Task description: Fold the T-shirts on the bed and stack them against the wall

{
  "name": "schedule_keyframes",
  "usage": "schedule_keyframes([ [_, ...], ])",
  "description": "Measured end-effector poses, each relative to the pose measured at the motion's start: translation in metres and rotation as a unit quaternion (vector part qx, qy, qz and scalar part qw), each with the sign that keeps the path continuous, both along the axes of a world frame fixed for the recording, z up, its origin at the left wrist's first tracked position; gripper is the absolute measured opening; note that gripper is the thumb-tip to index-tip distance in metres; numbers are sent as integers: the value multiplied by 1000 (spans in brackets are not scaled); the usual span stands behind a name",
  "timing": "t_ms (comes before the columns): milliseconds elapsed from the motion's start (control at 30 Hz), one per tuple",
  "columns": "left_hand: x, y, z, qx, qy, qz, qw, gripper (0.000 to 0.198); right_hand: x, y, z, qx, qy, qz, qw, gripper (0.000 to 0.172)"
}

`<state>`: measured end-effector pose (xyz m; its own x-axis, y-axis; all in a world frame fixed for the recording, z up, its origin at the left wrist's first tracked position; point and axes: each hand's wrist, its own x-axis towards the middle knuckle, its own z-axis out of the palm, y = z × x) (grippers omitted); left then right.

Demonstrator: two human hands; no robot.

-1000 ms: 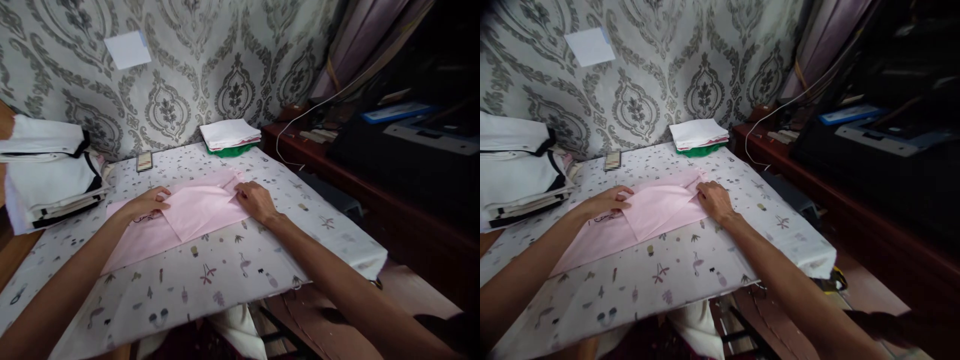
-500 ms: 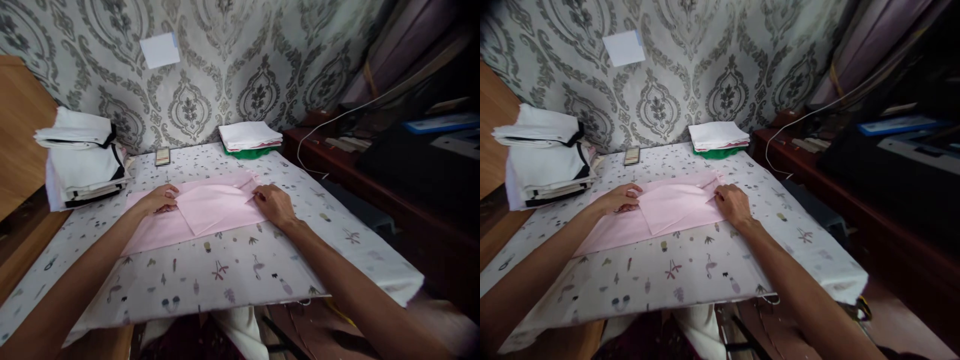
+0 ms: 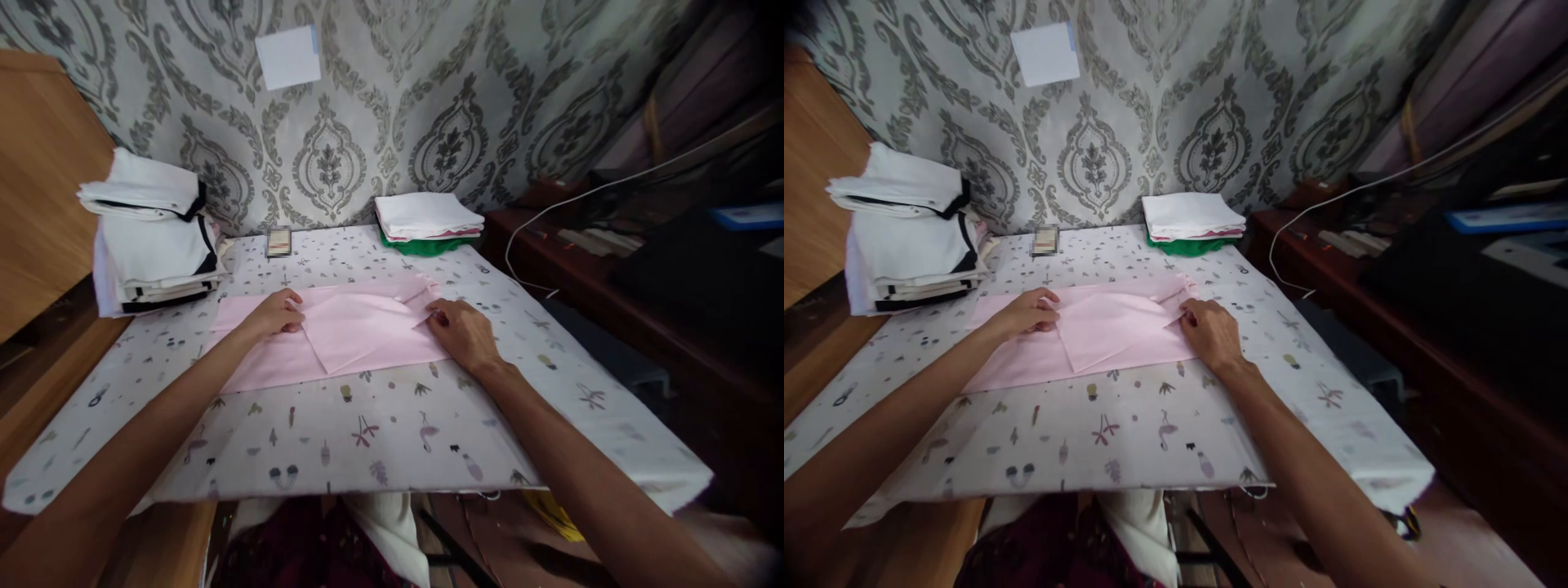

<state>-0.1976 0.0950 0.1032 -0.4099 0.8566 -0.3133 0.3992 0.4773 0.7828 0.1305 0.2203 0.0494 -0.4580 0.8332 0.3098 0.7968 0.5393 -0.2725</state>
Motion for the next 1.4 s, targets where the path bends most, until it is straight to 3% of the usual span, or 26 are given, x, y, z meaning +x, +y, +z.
schedule_keyframes([
  [333,-21,-7,2,-21,-11,-14,1000,35,-1,0,2,-8,-1,-3,1000,30],
  [400,-20,-9,1,-23,22,-23,999,32,0,1,2,-11,-2,-1,1000,29],
  [467,-14,-14,3,2,122,-28,992,30,0,0,2,-15,-3,-4,1000,29],
  [567,4,-30,6,83,291,-85,949,22,-1,1,1,-13,2,-8,1000,31],
  [667,26,-52,4,138,296,-261,909,17,0,1,-1,-8,13,-9,1000,33],
  [733,38,-63,-4,155,314,-360,865,20,0,1,-2,-4,18,-9,1000,33],
  [800,44,-70,-14,175,371,-391,824,18,1,1,-2,-1,18,-4,1000,29],
  [900,46,-73,-22,197,425,-377,799,20,1,1,0,1,12,6,1000,24],
  [1167,44,-81,-10,207,408,-378,805,29,1,1,-1,-7,-2,7,1000,25],
  [1400,38,-79,-16,159,342,-335,864,13,1,1,1,-17,-4,5,1000,25],
])
